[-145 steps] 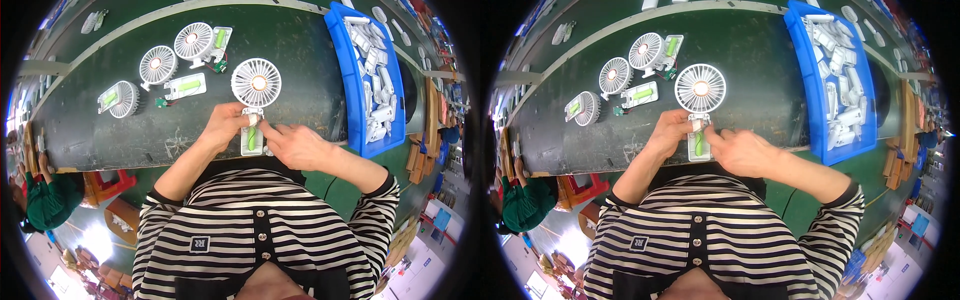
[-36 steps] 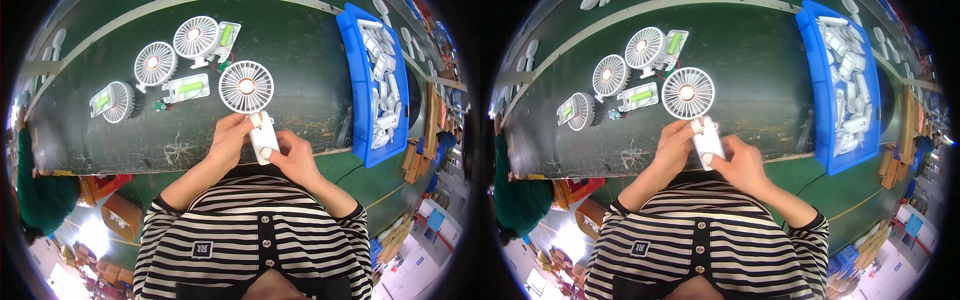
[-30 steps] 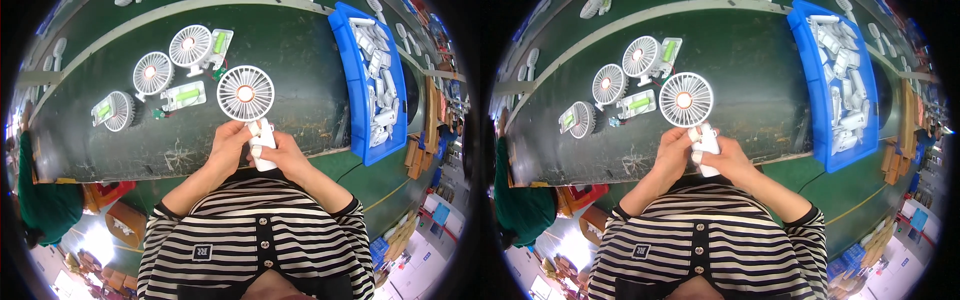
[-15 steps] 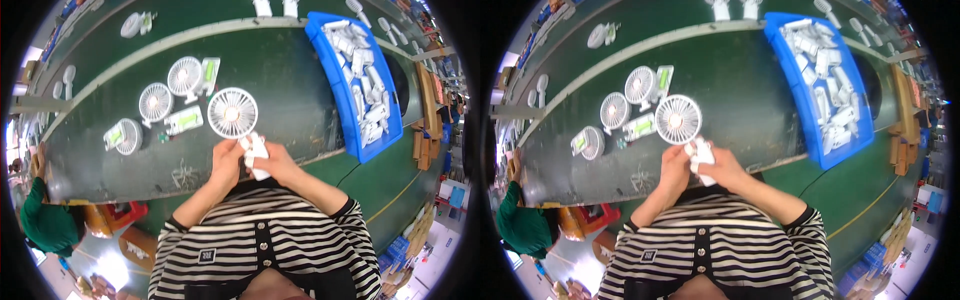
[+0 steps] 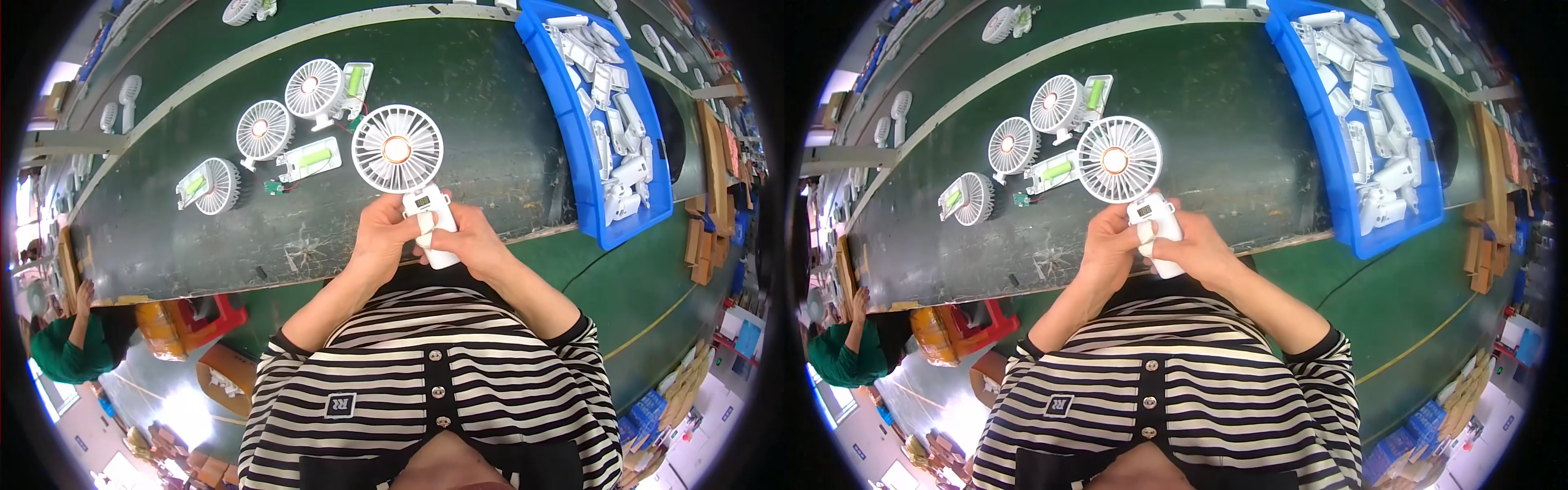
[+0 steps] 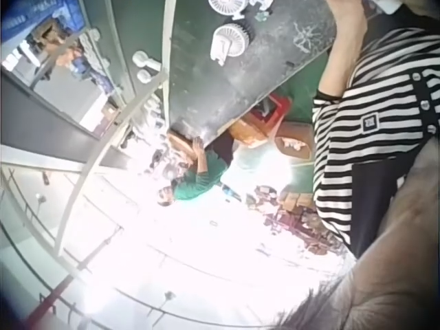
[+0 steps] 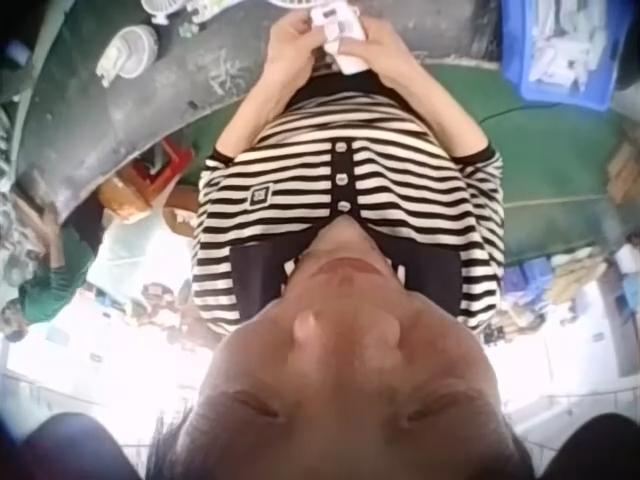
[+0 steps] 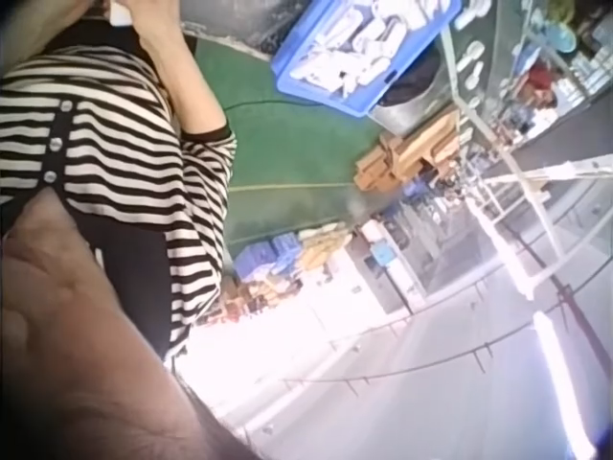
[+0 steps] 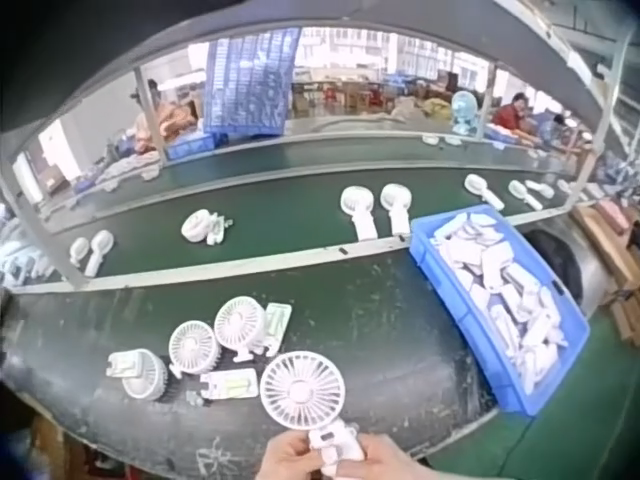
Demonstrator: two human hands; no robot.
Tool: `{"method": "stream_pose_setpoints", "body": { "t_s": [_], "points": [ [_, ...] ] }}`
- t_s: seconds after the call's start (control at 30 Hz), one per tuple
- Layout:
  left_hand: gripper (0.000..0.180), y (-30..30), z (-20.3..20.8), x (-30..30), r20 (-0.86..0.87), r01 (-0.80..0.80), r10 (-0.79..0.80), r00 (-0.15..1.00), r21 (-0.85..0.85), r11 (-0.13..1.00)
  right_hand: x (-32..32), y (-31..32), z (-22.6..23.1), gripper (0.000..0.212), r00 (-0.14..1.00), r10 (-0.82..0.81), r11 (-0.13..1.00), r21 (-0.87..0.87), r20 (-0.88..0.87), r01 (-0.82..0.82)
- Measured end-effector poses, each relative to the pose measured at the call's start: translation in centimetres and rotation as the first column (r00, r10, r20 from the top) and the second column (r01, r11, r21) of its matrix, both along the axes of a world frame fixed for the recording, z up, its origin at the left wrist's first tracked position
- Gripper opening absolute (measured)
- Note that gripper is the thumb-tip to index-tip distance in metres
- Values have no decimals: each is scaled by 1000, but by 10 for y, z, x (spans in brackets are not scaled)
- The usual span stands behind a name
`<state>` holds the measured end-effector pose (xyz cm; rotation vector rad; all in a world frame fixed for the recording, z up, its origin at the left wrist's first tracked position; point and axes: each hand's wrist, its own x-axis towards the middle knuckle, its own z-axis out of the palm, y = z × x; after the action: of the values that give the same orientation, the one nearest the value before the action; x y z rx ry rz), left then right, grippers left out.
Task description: The person assembles portable fans by inserting batteries and circuit boards into handle housings, attaching casing covers, and pressing buttons to test the fans before placing them on the conveyor belt.
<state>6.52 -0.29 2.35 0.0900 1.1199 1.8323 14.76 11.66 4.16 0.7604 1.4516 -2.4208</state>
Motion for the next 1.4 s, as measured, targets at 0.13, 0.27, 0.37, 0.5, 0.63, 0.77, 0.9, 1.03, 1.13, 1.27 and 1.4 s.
{"method": "stream_pose_setpoints", "body": {
  "t_s": [0.13,0.27,0.37,0.5,0.63,0.77,0.9,1.03,1.13,1.27,1.4],
  "points": [
    [29,5,1,4,-2,-83,83,997,32,996,2,-1,-3,25,1000,-7,998,56,-29,9],
    [26,7,3,-2,-67,-70,73,995,53,996,-3,-1,-3,25,998,-34,996,80,-59,38],
    [25,8,4,-12,-115,-64,63,991,-5,998,-14,2,-3,25,1000,-16,998,62,-16,17],
    [40,12,6,-40,-202,-5,-8,979,-63,998,-42,21,-1,28,998,-36,994,102,-48,41],
    [42,-15,20,-90,-324,80,-100,941,-73,994,-104,63,3,28,982,-32,935,342,-186,96],
    [31,-40,53,-156,-509,-5,-145,849,-281,960,-214,119,-8,39,984,49,155,974,-174,164],
    [30,-20,65,-235,-671,-152,-212,710,-440,885,-313,179,-42,43,952,40,-271,914,-304,303],
    [62,-4,25,-348,-802,-586,-594,-53,-457,669,-342,163,-45,43,956,81,-437,851,-283,290],
    [89,29,7,-426,-690,-636,-696,-201,-448,628,-313,130,-48,58,922,238,-319,873,-304,370],
    [100,74,-8,-488,-608,-580,-792,-60,-624,523,-237,100,-35,48,868,309,5,914,-388,406],
    [95,109,0,-474,-605,-522,-795,43,-692,499,-168,108,-24,43,932,155,159,939,-328,304]
  ]
}}
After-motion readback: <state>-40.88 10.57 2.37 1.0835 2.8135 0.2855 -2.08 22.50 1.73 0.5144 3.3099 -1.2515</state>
